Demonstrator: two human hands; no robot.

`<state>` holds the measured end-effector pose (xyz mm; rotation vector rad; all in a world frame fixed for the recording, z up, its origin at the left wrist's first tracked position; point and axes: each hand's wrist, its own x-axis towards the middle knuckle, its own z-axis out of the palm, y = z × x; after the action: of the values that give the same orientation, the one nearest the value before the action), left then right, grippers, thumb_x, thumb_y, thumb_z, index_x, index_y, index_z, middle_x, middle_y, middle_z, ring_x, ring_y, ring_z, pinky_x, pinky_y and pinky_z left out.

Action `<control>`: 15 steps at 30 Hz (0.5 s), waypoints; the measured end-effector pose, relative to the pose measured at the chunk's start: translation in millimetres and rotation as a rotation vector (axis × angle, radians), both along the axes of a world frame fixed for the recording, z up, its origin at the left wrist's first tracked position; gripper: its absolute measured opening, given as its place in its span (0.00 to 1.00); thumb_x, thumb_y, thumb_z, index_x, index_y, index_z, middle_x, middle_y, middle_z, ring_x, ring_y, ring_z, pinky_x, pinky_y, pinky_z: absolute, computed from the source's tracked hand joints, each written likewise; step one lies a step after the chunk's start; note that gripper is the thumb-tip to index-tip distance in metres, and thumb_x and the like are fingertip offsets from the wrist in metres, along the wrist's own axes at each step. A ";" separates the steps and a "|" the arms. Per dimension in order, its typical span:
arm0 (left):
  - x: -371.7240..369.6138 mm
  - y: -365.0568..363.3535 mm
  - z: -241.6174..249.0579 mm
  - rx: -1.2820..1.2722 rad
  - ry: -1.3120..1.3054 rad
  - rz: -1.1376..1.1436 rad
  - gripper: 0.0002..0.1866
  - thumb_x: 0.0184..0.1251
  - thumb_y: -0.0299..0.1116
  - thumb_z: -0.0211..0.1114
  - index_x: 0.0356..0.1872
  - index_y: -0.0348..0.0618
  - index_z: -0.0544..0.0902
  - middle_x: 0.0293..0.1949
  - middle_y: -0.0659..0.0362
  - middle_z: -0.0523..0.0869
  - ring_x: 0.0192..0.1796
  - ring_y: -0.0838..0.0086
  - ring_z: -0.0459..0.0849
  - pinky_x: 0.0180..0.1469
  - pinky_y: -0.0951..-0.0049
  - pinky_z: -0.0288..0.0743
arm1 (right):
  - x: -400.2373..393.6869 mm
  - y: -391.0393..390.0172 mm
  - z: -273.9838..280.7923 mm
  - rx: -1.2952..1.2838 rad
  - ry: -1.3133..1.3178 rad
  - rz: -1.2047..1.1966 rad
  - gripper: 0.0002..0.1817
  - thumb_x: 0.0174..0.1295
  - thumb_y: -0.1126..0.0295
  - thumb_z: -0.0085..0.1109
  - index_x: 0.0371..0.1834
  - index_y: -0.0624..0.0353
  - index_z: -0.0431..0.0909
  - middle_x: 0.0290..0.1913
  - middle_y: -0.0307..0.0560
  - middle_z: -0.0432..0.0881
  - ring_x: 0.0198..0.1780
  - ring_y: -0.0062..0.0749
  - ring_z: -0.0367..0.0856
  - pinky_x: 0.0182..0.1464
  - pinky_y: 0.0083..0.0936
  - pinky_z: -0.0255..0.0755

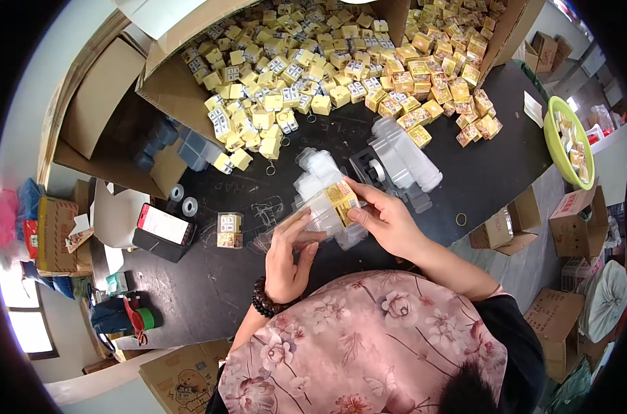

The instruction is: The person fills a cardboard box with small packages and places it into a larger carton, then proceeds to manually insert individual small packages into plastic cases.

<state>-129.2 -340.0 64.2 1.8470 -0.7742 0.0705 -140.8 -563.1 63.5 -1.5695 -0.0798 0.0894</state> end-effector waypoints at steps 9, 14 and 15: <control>-6.3 -6.6 -0.9 0.027 -0.025 -0.021 0.24 0.66 0.14 0.58 0.63 0.36 0.68 0.59 0.43 0.73 0.55 0.61 0.83 0.46 0.73 0.85 | -3.7 16.4 -17.3 -0.069 -0.240 -0.022 0.25 0.76 0.62 0.47 0.72 0.61 0.65 0.65 0.47 0.70 0.65 0.30 0.67 0.67 0.28 0.62; -6.6 -1.8 -20.3 0.065 -0.061 -0.018 0.23 0.66 0.15 0.57 0.63 0.36 0.68 0.57 0.45 0.72 0.51 0.63 0.82 0.46 0.72 0.81 | -3.2 18.8 -21.2 -0.242 -0.251 -0.008 0.23 0.74 0.59 0.51 0.67 0.57 0.73 0.59 0.50 0.68 0.65 0.37 0.62 0.65 0.34 0.61; -6.6 -1.5 -27.1 0.024 -0.033 -0.006 0.23 0.67 0.16 0.57 0.63 0.36 0.68 0.56 0.46 0.72 0.51 0.62 0.80 0.49 0.70 0.79 | -4.6 20.8 -23.4 -0.242 -0.249 -0.010 0.23 0.74 0.59 0.51 0.67 0.57 0.73 0.59 0.50 0.68 0.65 0.37 0.62 0.65 0.34 0.61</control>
<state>-135.8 -341.5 37.2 1.8700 -0.8065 0.0886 -145.4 -542.4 40.1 -1.8169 -0.2648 -0.1096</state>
